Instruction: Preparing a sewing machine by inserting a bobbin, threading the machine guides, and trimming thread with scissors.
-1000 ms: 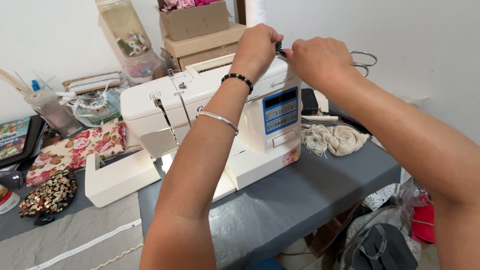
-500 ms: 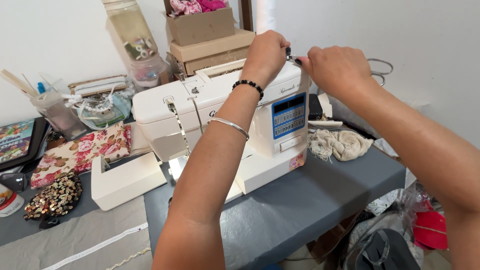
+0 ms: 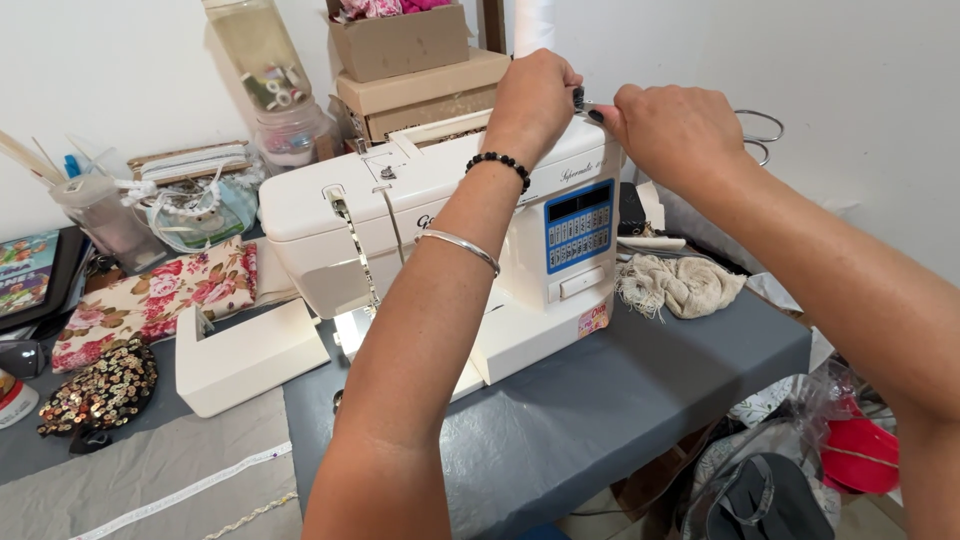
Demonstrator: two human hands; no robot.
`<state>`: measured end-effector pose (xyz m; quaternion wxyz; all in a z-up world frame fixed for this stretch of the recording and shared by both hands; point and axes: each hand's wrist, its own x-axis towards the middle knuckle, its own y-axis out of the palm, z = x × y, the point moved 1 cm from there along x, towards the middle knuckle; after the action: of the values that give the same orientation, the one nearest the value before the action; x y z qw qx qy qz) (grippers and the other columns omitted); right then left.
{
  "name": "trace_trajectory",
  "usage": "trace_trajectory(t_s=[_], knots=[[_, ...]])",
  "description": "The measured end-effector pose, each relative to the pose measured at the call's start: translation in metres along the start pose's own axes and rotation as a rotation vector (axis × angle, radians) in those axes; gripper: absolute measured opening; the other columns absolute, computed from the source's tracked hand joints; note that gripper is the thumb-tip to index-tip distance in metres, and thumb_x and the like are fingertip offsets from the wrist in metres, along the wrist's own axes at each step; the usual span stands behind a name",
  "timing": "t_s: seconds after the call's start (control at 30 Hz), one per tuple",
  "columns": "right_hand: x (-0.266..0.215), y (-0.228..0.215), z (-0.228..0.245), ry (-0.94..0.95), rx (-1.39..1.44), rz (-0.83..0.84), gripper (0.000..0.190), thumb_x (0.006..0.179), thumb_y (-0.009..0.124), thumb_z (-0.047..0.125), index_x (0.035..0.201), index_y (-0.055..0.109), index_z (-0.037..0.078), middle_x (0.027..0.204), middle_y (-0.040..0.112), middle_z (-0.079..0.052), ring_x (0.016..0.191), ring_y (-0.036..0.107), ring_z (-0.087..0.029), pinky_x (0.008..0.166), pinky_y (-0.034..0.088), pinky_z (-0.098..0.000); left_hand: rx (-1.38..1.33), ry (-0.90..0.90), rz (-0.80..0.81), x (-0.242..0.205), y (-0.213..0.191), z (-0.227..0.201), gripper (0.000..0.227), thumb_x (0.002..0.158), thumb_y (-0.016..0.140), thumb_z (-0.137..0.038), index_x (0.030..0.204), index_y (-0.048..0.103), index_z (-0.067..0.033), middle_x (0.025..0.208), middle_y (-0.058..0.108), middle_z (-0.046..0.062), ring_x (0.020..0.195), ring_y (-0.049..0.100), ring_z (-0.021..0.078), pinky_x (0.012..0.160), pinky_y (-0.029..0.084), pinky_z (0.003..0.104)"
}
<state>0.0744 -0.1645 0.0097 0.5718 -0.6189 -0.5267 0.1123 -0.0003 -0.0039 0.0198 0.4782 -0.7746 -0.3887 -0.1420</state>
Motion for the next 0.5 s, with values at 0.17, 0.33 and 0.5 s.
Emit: trace_trajectory(t_s=[0.17,0.33,0.5], knots=[[0.002,-0.001,0.001,0.016,0.033,0.035,0.057,0.121,0.026,0.051,0.110,0.064,0.010,0.086,0.076,-0.011,0.073,0.072,-0.039,0.057,0.052,-0.0495,-0.012,-0.053,0.016,-0.004,-0.004,-0.005,0.031,0.086,0.051,0.003,0.083,0.080,-0.0081,0.109,0.080,0.005,0.104,0.073,0.0252,0.085,0.059,0.035],[0.003,0.003,-0.002,-0.006,0.034,0.017,0.057,0.121,0.027,0.050,0.108,0.063,0.009,0.083,0.075,-0.010,0.071,0.070,-0.038,0.055,0.052,-0.0489,-0.009,-0.060,0.024,-0.004,-0.003,-0.005,0.024,0.087,0.051,0.003,0.075,0.068,-0.0092,0.098,0.078,0.003,0.092,0.070,0.0229,0.078,0.057,0.034],[0.005,0.002,0.000,0.002,0.041,0.049,0.057,0.121,0.025,0.051,0.108,0.063,0.010,0.086,0.075,-0.012,0.074,0.071,-0.040,0.056,0.052,-0.0499,-0.001,-0.035,0.004,0.003,0.003,0.003,0.031,0.085,0.052,0.000,0.089,0.081,-0.0102,0.106,0.080,0.006,0.101,0.073,0.0282,0.083,0.058,0.037]])
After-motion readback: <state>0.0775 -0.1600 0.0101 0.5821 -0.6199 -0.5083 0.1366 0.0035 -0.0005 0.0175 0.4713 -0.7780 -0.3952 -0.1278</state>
